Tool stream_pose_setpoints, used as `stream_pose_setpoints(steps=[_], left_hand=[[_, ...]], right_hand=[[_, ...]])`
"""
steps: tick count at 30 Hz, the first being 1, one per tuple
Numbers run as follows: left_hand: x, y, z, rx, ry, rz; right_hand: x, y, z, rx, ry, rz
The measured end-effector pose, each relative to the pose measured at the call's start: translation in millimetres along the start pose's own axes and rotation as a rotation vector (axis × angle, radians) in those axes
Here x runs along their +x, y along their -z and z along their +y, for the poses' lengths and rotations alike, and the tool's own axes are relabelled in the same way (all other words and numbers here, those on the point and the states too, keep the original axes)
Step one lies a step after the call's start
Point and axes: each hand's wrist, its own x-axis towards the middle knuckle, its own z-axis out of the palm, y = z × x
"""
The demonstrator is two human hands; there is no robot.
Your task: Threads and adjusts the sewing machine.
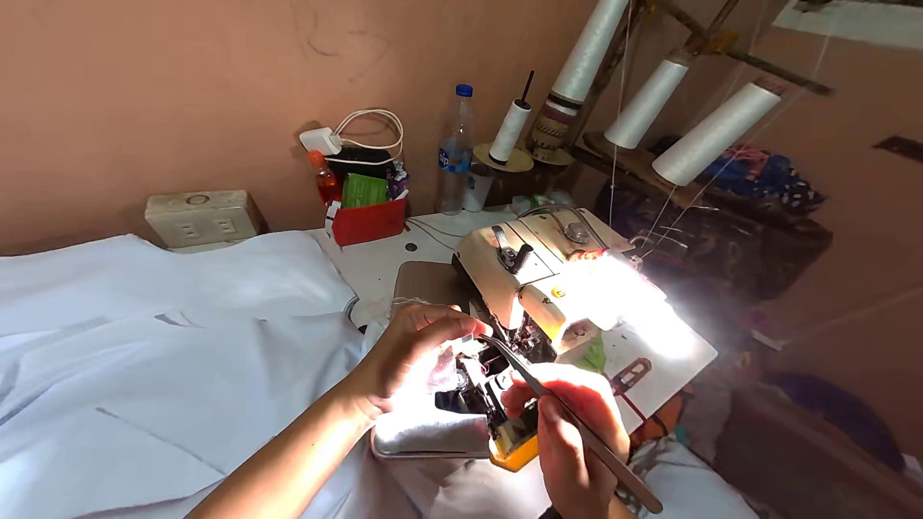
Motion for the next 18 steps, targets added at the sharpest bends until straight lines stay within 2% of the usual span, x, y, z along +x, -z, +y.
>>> stream_pose_setpoints(steps=[14,16,18], left_hand=[[1.5,1.0,0.3,-0.009,-0.009,-0.002],[1.9,1.1,-0.2,0.034,-0.042,0.01],[3.2,1.7,-4.7,0.117,-0.144,-0.012]], right_hand=[[3.5,-5.4,0.4,0.055,-0.008,0.007],[3.4,-5.3,-1.6,0.078,-0.024,0.023],[2.6,-3.8,-4.4,0.109,-0.064,0.035]])
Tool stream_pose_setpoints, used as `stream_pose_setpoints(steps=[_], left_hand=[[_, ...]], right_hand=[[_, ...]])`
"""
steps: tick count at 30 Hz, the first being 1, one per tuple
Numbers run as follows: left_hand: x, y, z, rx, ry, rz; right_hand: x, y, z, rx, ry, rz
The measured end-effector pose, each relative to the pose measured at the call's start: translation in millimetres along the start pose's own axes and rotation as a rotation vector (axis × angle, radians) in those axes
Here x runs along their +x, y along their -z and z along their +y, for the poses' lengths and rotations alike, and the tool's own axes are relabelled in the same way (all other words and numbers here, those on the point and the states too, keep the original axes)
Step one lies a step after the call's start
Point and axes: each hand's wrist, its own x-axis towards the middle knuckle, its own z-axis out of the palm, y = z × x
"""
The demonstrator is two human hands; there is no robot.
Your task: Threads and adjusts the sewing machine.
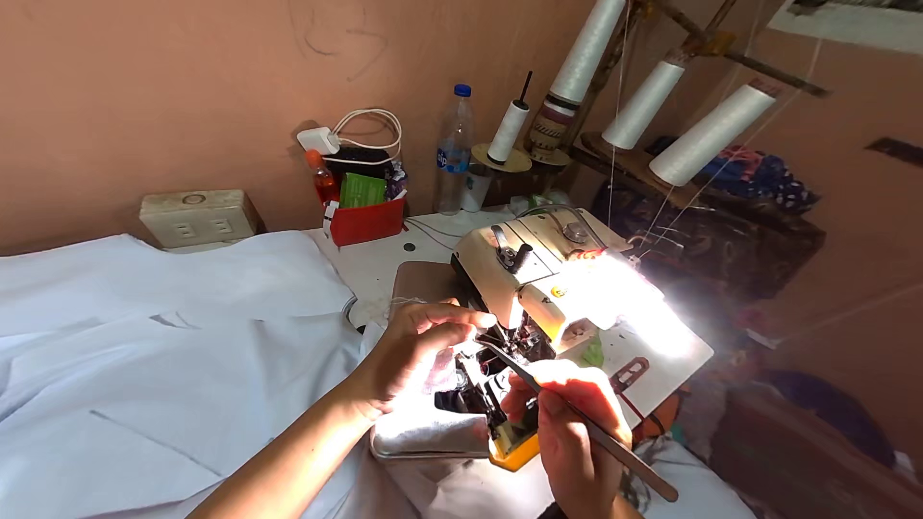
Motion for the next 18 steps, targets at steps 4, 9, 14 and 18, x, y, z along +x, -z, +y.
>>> stream_pose_setpoints(steps=[4,9,14,18], left_hand=[[0.7,0.0,-10.7,0.278,-0.31,-0.194],[-1.5,-3.1,1.9,0.323,-0.307,-0.299],[-3.7,-6.4,5.5,0.13,-0.146,-0.34],[-1.7,-1.8,6.5,0.306,-0.201,-0.316]], right_hand=[[1.3,5.8,-8.2,0.038,-0.082,-0.013],[10.7,20.8,-20.1,0.176,-0.164,-0.163],[20.7,38.6,-17.4,0.078,-0.033,-0.425],[27.1,39.7,-20.5,-0.11,-0.026,-0.438]])
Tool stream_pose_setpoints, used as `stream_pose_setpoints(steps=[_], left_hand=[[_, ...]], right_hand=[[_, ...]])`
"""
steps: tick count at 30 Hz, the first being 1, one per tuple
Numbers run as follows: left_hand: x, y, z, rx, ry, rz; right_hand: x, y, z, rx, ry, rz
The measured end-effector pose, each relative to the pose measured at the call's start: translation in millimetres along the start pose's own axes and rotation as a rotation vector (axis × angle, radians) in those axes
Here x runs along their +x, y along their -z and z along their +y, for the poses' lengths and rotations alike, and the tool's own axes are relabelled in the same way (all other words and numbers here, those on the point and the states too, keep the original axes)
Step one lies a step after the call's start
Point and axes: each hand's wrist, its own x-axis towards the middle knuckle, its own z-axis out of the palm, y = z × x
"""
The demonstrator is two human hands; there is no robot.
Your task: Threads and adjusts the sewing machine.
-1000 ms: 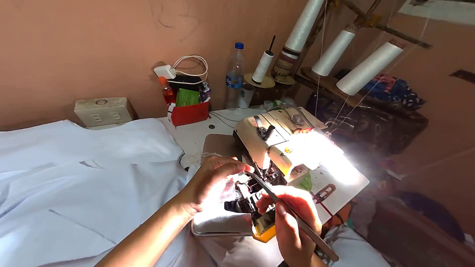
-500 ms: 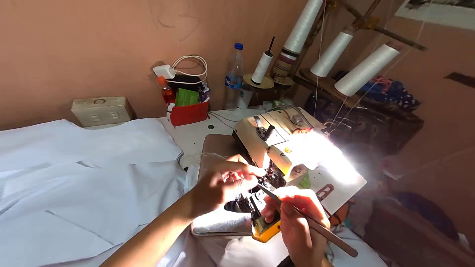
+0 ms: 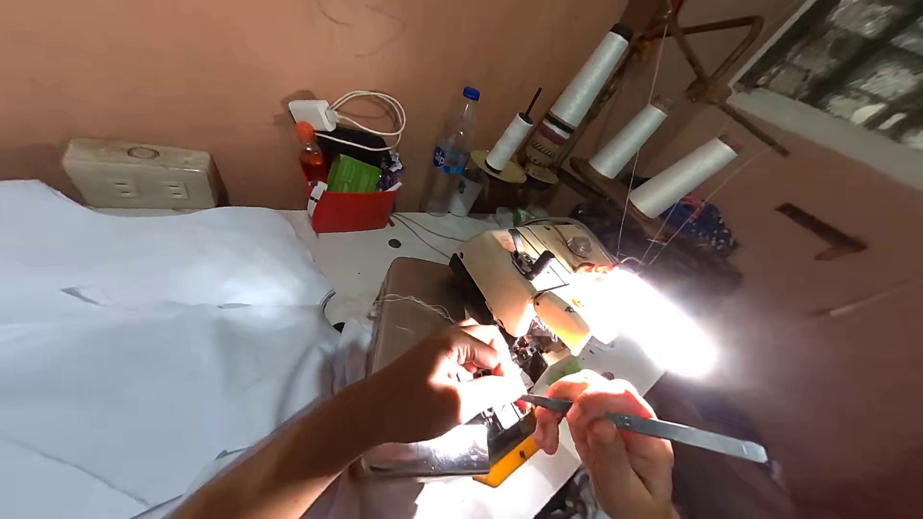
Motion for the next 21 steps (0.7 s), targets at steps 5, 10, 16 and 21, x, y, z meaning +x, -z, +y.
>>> stream_pose_setpoints(steps=[5,10,16,21], left_hand=[[1.5,9.6,-17.7,0.75,-0.079,0.268],[7.0,18.4,-30.5,0.887,0.162,0.164],[8.0,13.6,-46.1,1.043,-0.075,0.241],[9.9,9.3,-52.1,1.116,-0.112,0.309]], right_hand=[[-13.6,1.7,5.8,-0.371,-0.056,-0.077],[-17.0,-1.6,5.2,-0.697,-0.023,-0.155],[-12.2,-6.1,-1.5,-0.836,-0.006,-0.226],[-13.2,-9.2,-1.6,-0.937,0.042,-0.244]])
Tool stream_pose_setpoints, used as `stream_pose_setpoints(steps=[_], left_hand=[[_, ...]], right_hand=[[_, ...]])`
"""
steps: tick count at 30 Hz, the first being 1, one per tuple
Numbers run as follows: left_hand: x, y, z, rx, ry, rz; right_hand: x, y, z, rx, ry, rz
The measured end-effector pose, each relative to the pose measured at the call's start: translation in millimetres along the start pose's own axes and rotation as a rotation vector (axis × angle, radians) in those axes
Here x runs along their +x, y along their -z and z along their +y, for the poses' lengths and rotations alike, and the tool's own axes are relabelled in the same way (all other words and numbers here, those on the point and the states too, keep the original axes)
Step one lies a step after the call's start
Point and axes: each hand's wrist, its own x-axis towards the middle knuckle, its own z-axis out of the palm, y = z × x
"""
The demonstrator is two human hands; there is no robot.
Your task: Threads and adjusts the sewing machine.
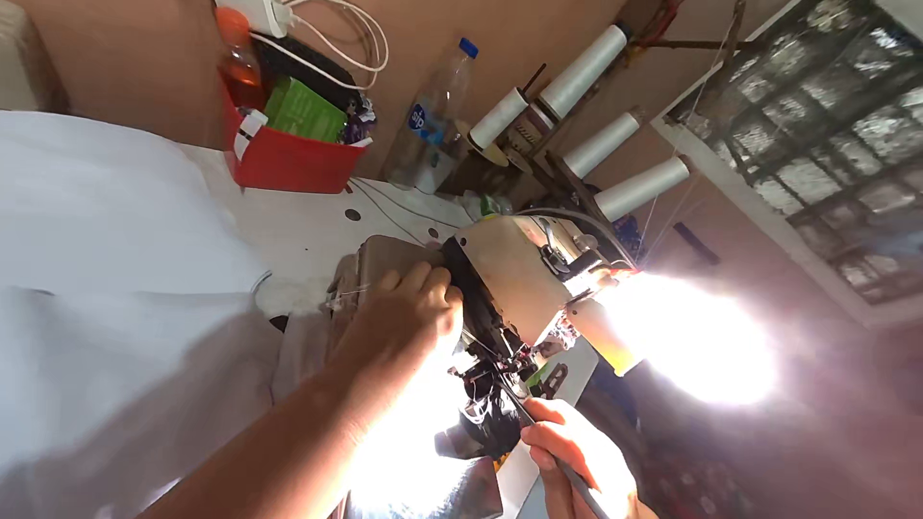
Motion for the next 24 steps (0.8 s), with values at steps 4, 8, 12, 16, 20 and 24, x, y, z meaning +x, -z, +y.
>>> stream_pose_setpoints(steps=[4,8,12,16,20,24], left_hand=[[-0.8,-3.7,0.7,0.036,0.021,-0.013],[-0.9,-5.1,-1.2,0.043,0.015,0.006],[-1.4,-4.0,-1.7,0.042,0.018,0.004],[-1.3,-5.0,-1.9,0.04,0.015,0.009],[-1.1,-4.7,-1.5,0.047,0.023,0.005],[-1.5,-5.9,-1.7,0.043,0.022,0.019]], right_hand=[[1.3,-0.7,-1.6,-0.076,0.017,0.003],[2.2,-3.2,-1.1,-0.141,0.049,0.01],[3.3,-2.9,-2.4,-0.163,0.05,-0.002],[4.6,-4.4,-1.3,-0.159,0.064,0.004],[6.4,-3.6,-1.8,-0.169,0.072,-0.017],[6.0,-3.4,-0.4,-0.19,0.093,-0.022]])
